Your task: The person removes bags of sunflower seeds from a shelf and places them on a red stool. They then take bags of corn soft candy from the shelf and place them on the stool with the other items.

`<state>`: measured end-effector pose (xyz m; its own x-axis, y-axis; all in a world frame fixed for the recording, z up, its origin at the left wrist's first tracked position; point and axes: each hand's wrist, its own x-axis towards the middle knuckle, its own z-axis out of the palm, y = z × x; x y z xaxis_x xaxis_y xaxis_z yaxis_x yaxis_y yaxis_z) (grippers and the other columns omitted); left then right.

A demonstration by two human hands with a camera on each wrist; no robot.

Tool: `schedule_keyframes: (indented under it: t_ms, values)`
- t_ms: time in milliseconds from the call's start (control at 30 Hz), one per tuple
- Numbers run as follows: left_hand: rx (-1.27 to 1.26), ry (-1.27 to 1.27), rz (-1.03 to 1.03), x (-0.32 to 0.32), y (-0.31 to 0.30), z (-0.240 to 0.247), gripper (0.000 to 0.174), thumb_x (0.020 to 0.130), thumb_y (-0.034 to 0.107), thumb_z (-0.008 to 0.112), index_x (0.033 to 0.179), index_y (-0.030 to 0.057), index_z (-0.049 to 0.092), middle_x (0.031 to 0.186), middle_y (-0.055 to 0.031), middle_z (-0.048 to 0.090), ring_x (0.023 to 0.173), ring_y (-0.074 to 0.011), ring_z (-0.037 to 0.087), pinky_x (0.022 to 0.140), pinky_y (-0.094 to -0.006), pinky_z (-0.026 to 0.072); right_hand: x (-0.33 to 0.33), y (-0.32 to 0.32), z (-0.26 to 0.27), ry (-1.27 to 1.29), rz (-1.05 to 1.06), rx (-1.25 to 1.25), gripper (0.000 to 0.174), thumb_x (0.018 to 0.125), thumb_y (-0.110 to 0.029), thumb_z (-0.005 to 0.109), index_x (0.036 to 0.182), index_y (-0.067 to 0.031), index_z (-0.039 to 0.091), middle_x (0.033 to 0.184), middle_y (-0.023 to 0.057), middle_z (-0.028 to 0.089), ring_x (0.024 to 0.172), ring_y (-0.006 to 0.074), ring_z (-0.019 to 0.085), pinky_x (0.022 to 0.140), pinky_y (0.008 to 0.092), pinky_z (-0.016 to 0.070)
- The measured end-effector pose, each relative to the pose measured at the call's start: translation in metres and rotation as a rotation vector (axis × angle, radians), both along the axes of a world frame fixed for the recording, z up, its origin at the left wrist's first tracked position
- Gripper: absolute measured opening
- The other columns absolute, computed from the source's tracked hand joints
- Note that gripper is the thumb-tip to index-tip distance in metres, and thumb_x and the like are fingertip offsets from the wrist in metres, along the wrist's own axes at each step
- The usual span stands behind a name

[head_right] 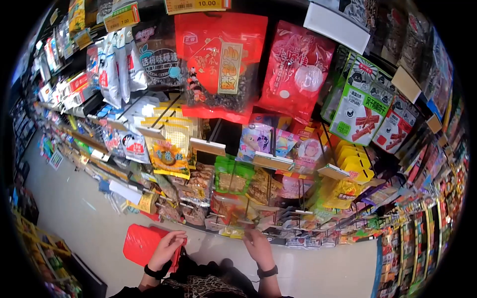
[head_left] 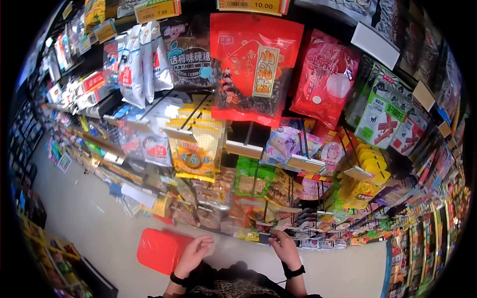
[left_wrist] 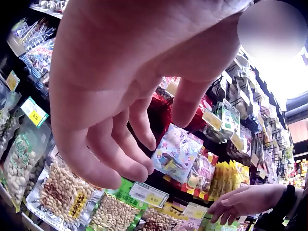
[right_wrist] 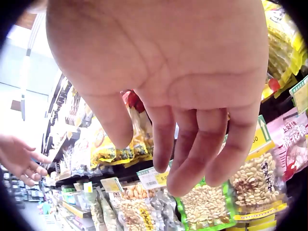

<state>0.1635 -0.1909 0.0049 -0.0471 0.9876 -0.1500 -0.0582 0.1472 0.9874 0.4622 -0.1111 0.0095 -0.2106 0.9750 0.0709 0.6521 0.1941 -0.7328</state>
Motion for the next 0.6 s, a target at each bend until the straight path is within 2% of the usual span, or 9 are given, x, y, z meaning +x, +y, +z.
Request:
schedule_keyframes:
  t_ms: [200,600]
  values:
    - [0.01,0.08,0.056,0.051,-0.022,0.014,0.031,0.087,0.008,0.053,0.117,0.0005,0.05,0.107,-0.009,0.06,0.096,-0.014,0.056,0.084,-0.0267,0.0436,0.035,0.006,0.0,-0.026,0.164,-0.01,0.026,0.08,-0.017,0.061,0.102,-0.0021,0.059,0.09,0.0164,0.06,0.078,0.0275,0.062,0.067,0.0337,0.0486]
    - [-0.011,0.112,0.089,0.084,-0.038,0.025,0.03,0.088,0.01,0.053,0.117,0.0011,0.051,0.103,-0.0069,0.059,0.092,-0.0124,0.056,0.08,-0.0253,0.045,0.045,-0.001,0.0,0.047,0.216,-0.032,0.026,0.08,-0.015,0.062,0.102,-0.0019,0.059,0.089,0.0146,0.061,0.078,0.0252,0.061,0.066,0.0318,0.0486]
